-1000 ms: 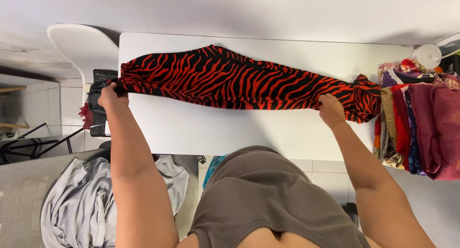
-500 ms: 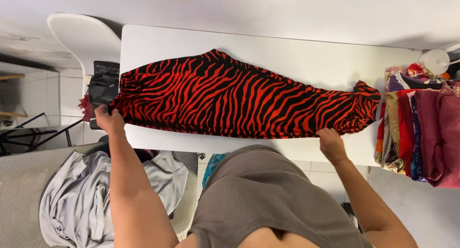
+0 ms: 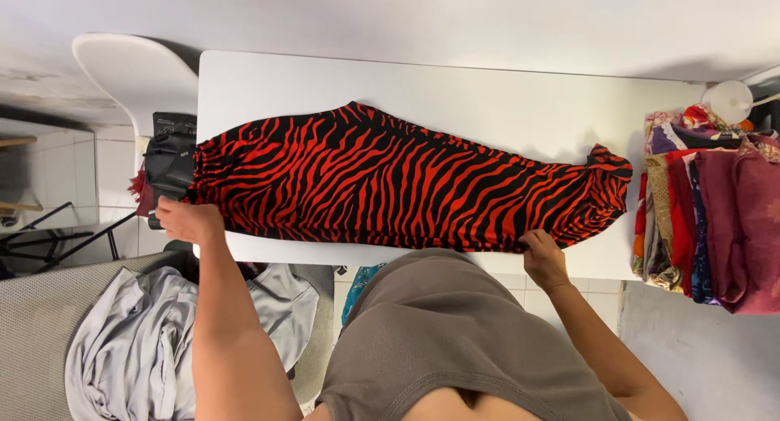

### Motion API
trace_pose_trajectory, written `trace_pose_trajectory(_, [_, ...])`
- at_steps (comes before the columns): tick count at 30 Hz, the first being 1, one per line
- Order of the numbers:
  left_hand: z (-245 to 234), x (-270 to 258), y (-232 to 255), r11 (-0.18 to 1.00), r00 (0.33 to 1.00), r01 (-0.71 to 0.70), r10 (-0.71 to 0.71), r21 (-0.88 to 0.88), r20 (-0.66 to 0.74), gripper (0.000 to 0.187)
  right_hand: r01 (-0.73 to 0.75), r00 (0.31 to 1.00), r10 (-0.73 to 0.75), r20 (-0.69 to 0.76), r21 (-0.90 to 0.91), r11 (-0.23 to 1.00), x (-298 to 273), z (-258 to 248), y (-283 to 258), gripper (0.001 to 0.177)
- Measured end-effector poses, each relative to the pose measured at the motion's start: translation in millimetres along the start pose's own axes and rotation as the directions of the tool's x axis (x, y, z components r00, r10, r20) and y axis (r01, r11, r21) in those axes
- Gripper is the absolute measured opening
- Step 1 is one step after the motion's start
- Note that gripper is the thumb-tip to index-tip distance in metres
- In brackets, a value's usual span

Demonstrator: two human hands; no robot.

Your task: Fold various items of clothing on a white table and stack them.

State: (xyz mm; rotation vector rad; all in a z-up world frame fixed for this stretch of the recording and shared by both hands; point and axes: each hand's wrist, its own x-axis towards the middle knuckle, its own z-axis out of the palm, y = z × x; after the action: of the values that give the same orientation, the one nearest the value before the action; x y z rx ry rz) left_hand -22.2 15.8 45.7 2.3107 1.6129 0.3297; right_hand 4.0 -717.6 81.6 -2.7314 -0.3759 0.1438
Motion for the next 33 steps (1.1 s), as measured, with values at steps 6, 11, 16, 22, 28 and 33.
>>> trace_pose_trajectory(6, [37,-111,104,0.601,0.605,-0.795,0.779,0.076,0.164,0.061,-0.107,0.992,0.115,-0.054,0.139,0.984,21,-2,6,0.013])
trace_pose_trajectory(11, [73,-193,173,0.286,0.24,-0.953,0.91,-0.095,0.337,0.068,-0.023,0.985,0.026,-0.17,0.019,1.0,47,-12,12,0.025])
trace_pose_trajectory(16, [90,-207,197,0.224,0.157,-0.971,0.86,-0.082,0.485,0.071,-0.181,0.961,0.138,-0.238,-0.169,0.969,35,-13,65,0.037])
trace_pose_trajectory(22, [93,-217,206,0.275,0.23,-0.961,0.849,-0.026,0.475,0.075,-0.657,0.682,0.613,-0.398,0.034,0.753,8,-11,137,0.04])
trace_pose_trajectory(28, [100,-272,239,0.199,0.176,-0.98,0.904,-0.02,0.389,0.078,-0.459,0.706,0.363,-0.608,-0.001,0.889,49,-41,143,0.066])
trace_pose_trajectory(33, [103,-308,265,0.201,0.162,-0.979,0.841,-0.02,0.517,0.078,-0.56,0.781,0.525,-0.338,-0.007,0.829,61,-3,202,0.045])
